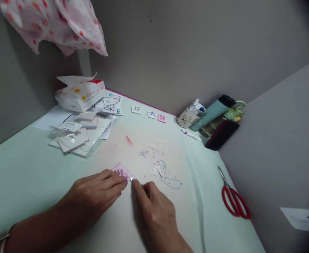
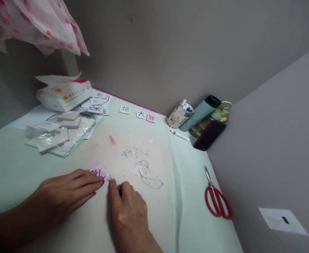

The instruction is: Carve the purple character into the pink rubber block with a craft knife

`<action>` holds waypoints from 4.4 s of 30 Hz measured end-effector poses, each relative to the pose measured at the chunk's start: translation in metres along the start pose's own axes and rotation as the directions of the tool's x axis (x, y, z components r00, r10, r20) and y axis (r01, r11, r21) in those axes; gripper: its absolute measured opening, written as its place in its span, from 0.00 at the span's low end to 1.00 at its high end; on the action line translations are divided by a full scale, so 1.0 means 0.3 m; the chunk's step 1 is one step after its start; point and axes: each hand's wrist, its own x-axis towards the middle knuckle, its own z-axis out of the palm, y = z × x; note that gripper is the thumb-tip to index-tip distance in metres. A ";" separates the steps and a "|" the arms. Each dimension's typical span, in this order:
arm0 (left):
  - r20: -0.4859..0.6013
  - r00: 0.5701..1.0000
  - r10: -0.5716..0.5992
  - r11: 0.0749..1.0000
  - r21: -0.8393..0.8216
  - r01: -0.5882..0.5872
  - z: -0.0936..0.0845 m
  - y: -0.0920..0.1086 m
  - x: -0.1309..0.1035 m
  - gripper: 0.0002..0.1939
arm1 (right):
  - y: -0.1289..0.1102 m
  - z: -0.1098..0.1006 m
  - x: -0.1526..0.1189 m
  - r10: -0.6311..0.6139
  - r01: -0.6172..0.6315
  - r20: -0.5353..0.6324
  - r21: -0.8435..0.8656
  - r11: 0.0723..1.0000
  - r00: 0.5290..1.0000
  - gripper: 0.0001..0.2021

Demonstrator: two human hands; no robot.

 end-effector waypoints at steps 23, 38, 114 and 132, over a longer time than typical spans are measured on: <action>0.043 0.999 -0.010 1.000 0.003 0.010 0.000 0.001 0.004 0.16 | 0.011 0.015 0.000 0.041 -0.045 0.031 0.109 0.993 0.999 0.25; 0.056 0.998 -0.017 1.000 0.009 0.017 -0.005 0.005 0.009 0.17 | 0.021 0.021 -0.009 0.046 -0.048 0.021 0.136 0.990 0.999 0.25; 0.083 0.994 -0.066 0.996 -0.053 0.070 -0.012 -0.002 0.008 0.15 | 0.084 0.020 0.019 0.022 -0.032 0.056 0.182 0.983 0.998 0.21; 0.126 0.963 -0.239 0.943 -0.205 0.261 -0.035 -0.023 0.015 0.18 | 0.114 0.004 -0.014 -0.028 0.003 0.068 0.339 0.941 0.997 0.21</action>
